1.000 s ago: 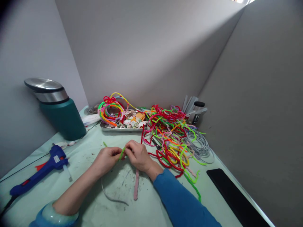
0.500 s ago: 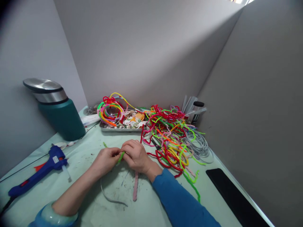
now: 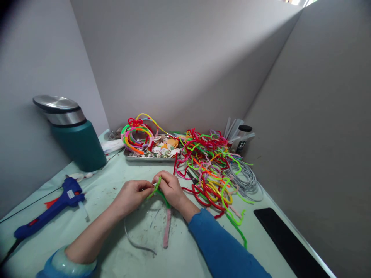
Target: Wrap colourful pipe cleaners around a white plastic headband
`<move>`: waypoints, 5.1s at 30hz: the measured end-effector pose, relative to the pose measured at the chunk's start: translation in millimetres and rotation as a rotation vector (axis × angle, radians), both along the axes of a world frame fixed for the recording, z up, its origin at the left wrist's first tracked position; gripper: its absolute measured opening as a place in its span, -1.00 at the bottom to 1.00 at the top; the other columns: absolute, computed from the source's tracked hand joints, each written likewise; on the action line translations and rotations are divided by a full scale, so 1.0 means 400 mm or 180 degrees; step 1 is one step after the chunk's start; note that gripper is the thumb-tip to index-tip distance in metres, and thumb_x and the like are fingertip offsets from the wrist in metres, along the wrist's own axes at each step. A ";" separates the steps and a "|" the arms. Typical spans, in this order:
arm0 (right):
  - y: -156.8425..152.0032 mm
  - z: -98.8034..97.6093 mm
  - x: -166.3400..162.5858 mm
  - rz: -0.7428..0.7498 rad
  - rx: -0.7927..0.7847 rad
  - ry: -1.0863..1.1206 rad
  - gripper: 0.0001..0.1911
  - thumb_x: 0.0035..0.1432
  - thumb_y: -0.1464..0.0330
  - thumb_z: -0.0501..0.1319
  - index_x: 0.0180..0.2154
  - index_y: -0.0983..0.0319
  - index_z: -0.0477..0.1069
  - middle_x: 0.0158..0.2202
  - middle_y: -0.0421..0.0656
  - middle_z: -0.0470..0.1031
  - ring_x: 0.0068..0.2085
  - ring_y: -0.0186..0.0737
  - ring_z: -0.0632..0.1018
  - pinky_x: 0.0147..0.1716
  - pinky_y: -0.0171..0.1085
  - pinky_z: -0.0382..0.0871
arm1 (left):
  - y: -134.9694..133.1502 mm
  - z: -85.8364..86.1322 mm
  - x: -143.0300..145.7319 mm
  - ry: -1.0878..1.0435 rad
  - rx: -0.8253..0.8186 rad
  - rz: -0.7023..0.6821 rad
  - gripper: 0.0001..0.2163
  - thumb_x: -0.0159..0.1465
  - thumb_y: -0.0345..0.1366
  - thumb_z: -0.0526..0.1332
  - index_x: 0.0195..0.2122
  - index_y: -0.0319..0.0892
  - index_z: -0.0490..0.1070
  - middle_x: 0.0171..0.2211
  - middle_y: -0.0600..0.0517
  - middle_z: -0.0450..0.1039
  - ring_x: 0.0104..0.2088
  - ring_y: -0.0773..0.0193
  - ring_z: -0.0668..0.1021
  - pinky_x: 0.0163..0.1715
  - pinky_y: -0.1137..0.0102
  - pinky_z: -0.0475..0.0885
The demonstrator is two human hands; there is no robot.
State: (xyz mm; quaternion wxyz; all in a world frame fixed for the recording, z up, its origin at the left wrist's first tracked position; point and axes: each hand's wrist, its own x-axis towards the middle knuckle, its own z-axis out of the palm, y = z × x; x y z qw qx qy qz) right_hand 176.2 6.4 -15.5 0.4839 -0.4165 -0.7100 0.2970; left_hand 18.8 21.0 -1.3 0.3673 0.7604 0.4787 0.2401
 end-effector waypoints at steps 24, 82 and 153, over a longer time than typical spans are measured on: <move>-0.004 0.011 -0.004 0.0070 -0.0736 0.0796 -0.52 0.22 0.14 -0.09 -0.48 0.30 0.40 -0.62 -0.20 0.30 -0.59 -0.37 0.32 -0.60 -0.38 0.17 | -0.010 0.016 0.001 0.0229 0.0133 0.0026 -0.74 0.07 -0.21 0.06 -0.46 -0.16 0.52 -0.59 0.09 0.44 -0.56 0.35 0.36 -0.55 0.49 0.13; 0.012 0.020 -0.017 0.0179 -0.1222 0.0464 -0.91 0.01 0.42 0.14 -0.50 0.28 0.37 -0.61 -0.32 0.23 -0.56 -0.43 0.22 -0.54 -0.42 0.10 | 0.006 0.000 0.000 -0.0430 0.0172 0.0636 -0.79 0.11 -0.17 0.08 -0.45 -0.17 0.42 -0.58 0.12 0.43 -0.53 0.33 0.42 -0.52 0.49 0.22; 0.002 -0.001 -0.027 -0.0164 -0.0749 -0.0104 -0.86 0.06 0.37 0.12 -0.43 0.28 0.42 -0.48 -0.23 0.42 -0.42 -0.34 0.39 -0.42 -0.39 0.22 | -0.017 0.021 0.009 -0.0284 0.0260 0.0836 -0.85 0.14 -0.18 0.06 -0.44 -0.13 0.30 -0.66 0.17 0.40 -0.62 0.39 0.42 -0.56 0.53 0.21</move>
